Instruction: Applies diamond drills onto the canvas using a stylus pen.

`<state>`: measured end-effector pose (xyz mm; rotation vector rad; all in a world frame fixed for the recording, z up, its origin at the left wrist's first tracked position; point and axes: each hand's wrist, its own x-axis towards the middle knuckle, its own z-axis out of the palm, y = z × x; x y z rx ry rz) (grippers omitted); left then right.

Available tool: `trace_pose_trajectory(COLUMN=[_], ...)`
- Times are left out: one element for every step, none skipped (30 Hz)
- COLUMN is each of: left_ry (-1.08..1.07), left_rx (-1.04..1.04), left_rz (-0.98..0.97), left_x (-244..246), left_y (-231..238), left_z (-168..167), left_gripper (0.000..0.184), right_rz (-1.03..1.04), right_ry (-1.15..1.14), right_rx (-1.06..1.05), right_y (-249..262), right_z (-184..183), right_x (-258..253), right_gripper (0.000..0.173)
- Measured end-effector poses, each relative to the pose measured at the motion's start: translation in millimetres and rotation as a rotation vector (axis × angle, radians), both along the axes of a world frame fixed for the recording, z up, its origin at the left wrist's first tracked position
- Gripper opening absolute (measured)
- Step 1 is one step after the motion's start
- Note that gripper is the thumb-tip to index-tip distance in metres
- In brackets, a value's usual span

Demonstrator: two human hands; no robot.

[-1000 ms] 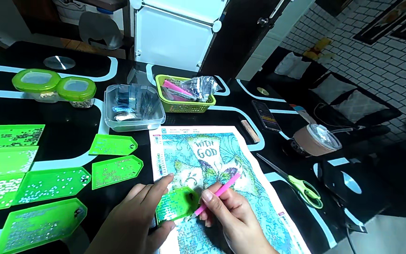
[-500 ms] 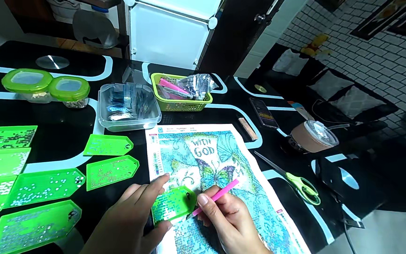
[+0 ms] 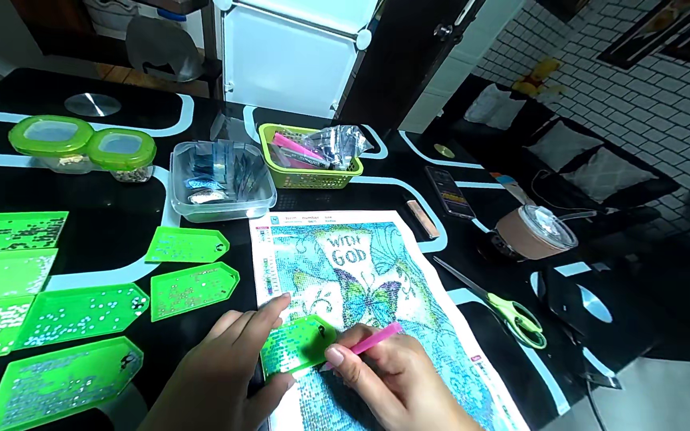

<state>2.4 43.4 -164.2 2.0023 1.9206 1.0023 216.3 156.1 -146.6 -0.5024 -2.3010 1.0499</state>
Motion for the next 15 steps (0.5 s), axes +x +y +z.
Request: trace_pose_trajectory(left_ry=[0.001, 0.002, 0.005, 0.004, 0.007, 0.007, 0.005, -0.002, -0.007, -0.005, 0.005, 0.016, 0.026, 0.035, 0.035], left_rx=[0.007, 0.012, 0.013, 0.012, 0.008, 0.003, 0.0, 0.001, 0.003, 0.004, 0.006, 0.007, 0.008, 0.011, 0.013], left_rz=[0.003, 0.004, 0.004, 0.002, 0.004, 0.005, 0.006, 0.006, 0.007, 0.008, 0.012, 0.018, 0.023, 0.025, 0.024], left_x=[0.2, 0.4, 0.5, 0.5, 0.7, 1.0, 1.0, 0.9, 1.1, 1.3, 1.7, 2.1, 2.3, 2.3, 2.2], left_y=[-0.3, -0.3, 0.0, 0.5, 0.7, 0.7, 0.8, 0.9, 0.8, 0.6, 0.5, 0.3, 0.0, 0.0, 0.1], left_z=[-0.3, -0.4, -0.2, 0.7, 1.2, 1.5, 1.5, 1.7, 2.3, 2.9, 3.2, 3.1, 2.6, 1.9, 1.5], left_gripper=[0.064, 0.064, 0.064, 0.064, 0.065, 0.065, 0.065, 0.065, 0.065, 0.066, 0.066, 0.066, 0.065, 0.065, 0.065], right_rz=[0.01, 0.007, -0.002, -0.012, -0.02, -0.023, -0.02, -0.017, -0.012, -0.013, -0.015, -0.018, -0.021, -0.022, -0.022], right_ry=[-0.011, 0.0, 0.026, 0.056, 0.08, 0.091, 0.092, 0.082, 0.067, 0.049, 0.032, 0.019, 0.01, 0.003, -0.004], right_rx=[-0.042, -0.083, -0.109, -0.124, -0.128, -0.124, -0.114, -0.101, -0.085, -0.065, -0.046, -0.034, -0.03, -0.025, -0.019], right_y=[3.2, 6.0, 8.6, 10.5, 11.3, 11.5, 11.9, 12.4, 12.7, 12.9, 13.1, 13.2, 12.9, 12.6, 12.4], right_z=[5.0, 8.8, 11.4, 12.8, 12.8, 11.4, 9.3, 7.2, 5.6, 4.7, 4.2, 4.0, 3.8, 3.7, 3.4], right_x=[-1.4, -4.4, -9.0, -15.3, -22.3, -28.8, -34.7, -39.5, -43.1, -45.7, -47.2, -47.9, -48.2, -48.3, -48.3], right_gripper=[0.03, 0.029, 0.028, 0.027, 0.026, 0.026, 0.025, 0.025, 0.025, 0.026, 0.027, 0.028, 0.028, 0.029, 0.03])
